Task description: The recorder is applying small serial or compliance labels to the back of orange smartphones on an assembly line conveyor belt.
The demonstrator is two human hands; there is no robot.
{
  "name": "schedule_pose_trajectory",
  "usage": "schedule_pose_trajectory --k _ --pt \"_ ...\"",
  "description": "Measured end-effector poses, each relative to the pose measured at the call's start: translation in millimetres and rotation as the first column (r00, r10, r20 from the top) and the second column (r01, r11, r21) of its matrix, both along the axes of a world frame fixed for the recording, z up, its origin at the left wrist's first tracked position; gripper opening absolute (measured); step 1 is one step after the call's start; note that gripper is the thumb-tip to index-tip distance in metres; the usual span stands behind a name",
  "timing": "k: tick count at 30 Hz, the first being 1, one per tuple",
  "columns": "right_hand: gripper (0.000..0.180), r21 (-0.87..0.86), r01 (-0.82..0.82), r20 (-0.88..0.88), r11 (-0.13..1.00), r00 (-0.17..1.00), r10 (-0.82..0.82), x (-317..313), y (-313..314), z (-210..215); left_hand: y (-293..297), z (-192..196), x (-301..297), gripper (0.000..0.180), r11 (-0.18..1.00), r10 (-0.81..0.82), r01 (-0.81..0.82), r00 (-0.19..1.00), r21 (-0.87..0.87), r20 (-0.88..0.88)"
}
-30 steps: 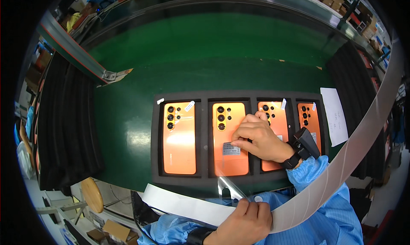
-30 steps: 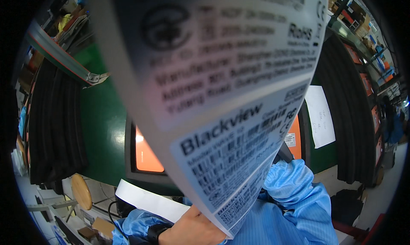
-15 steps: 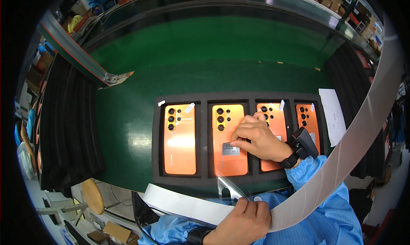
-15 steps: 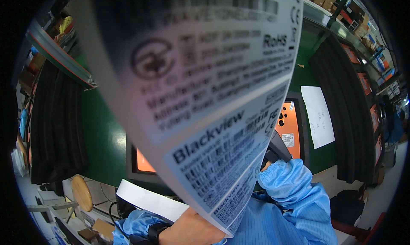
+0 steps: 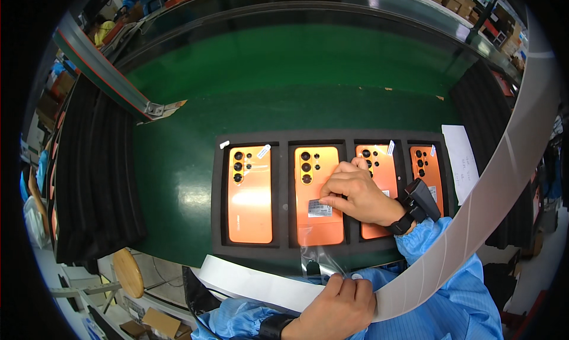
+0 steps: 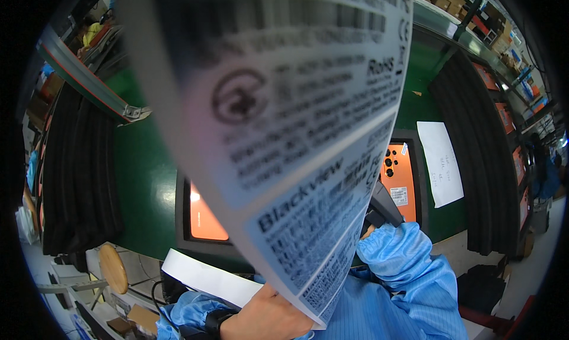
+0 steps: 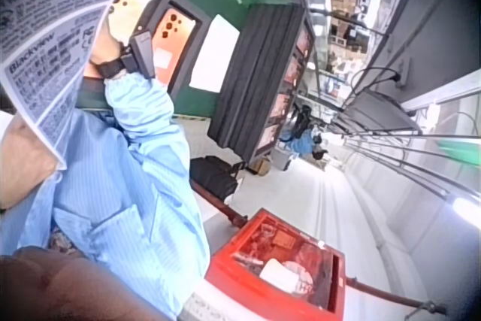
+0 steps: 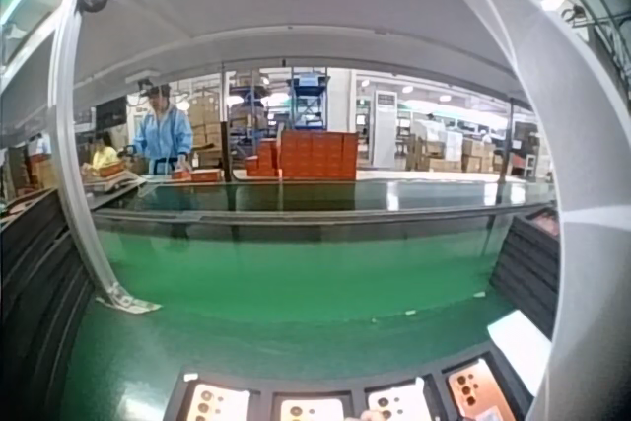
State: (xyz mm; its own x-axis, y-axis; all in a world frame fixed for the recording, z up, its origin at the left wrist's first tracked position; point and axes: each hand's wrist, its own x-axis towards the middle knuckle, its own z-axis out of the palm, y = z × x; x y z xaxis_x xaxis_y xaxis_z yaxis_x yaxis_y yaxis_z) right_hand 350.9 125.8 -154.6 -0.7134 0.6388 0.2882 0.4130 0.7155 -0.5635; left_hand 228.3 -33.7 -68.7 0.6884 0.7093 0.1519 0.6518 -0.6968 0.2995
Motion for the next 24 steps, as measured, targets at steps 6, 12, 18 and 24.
schedule_pose_trajectory --k 6,12,18,24 --pt "0.009 0.034 -0.028 -0.007 0.999 1.000 0.028 -0.7 0.1 5.8 1.5 -0.5 0.1 0.013 1.000 0.001 -0.001 1.000 0.005 0.000" --pt "0.024 0.233 -0.079 0.212 0.969 0.977 0.029 -2.3 -4.3 15.8 3.2 -2.3 -2.0 0.012 1.000 0.010 -0.010 1.000 0.009 0.020" --pt "0.072 0.339 0.024 0.370 0.941 0.916 -0.157 -21.5 10.7 22.9 8.6 0.2 -3.0 0.011 0.999 -0.007 0.008 1.000 0.044 -0.019" --pt "0.059 0.227 -0.056 0.174 0.972 0.985 0.016 7.9 17.2 -6.1 20.7 21.9 -9.5 0.010 0.989 0.025 -0.004 0.990 0.150 -0.137"
